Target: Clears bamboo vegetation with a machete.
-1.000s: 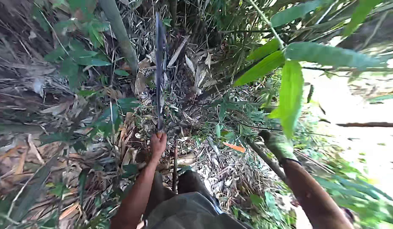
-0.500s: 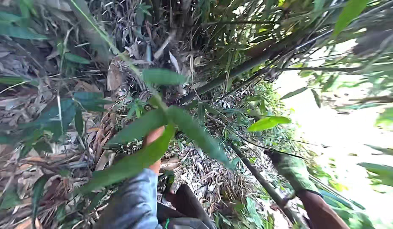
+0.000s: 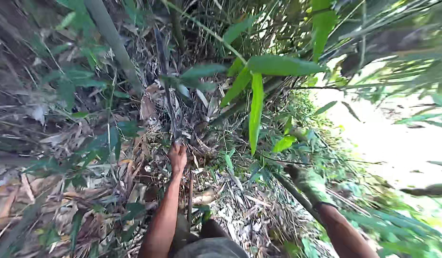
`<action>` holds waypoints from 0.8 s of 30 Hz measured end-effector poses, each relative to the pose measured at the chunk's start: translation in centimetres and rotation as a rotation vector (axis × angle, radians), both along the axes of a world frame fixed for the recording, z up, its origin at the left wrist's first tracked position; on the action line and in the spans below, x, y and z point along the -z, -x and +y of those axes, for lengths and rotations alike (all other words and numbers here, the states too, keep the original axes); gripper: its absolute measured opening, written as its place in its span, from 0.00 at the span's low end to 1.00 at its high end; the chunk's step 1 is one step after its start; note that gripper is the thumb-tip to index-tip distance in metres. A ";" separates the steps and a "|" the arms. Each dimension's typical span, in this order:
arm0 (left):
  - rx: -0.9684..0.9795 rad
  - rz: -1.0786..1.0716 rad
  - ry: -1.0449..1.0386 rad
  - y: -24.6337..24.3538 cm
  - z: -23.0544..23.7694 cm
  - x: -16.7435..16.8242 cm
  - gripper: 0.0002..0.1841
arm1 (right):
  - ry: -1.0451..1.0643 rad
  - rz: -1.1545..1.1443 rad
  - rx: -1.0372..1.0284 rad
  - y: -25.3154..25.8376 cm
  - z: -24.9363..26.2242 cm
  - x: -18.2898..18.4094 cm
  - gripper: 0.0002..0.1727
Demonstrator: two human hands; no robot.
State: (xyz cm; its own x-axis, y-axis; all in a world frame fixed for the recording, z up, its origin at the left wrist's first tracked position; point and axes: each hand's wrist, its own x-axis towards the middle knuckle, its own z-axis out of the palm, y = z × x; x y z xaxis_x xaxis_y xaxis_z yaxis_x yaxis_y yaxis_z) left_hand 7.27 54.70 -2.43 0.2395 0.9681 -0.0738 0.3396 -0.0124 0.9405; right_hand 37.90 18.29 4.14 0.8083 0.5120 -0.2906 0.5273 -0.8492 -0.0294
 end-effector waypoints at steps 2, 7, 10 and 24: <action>-0.026 -0.029 0.001 2.3 -1.7 0.1 0.19 | -0.003 -0.038 -0.017 -0.5 0.1 2.3 0.26; -0.033 -0.002 0.131 9.4 -8.0 1.2 0.19 | -0.085 -0.053 -0.063 0.3 6.7 2.9 0.24; -0.040 0.085 0.174 14.5 -11.7 2.1 0.20 | -0.127 -0.097 -0.140 1.5 11.2 1.5 0.23; -0.408 -0.260 -0.388 18.3 -4.4 -11.6 0.24 | -0.835 -0.095 -0.326 8.6 15.6 -8.4 0.30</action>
State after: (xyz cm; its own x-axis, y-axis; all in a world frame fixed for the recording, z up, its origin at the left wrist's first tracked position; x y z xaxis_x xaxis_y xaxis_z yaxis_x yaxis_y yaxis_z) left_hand -11.03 50.28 9.19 -0.1932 0.9298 0.3133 0.1493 -0.2877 0.9460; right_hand 29.29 33.88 12.54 0.5878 0.7345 0.3392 0.7699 -0.3790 -0.5135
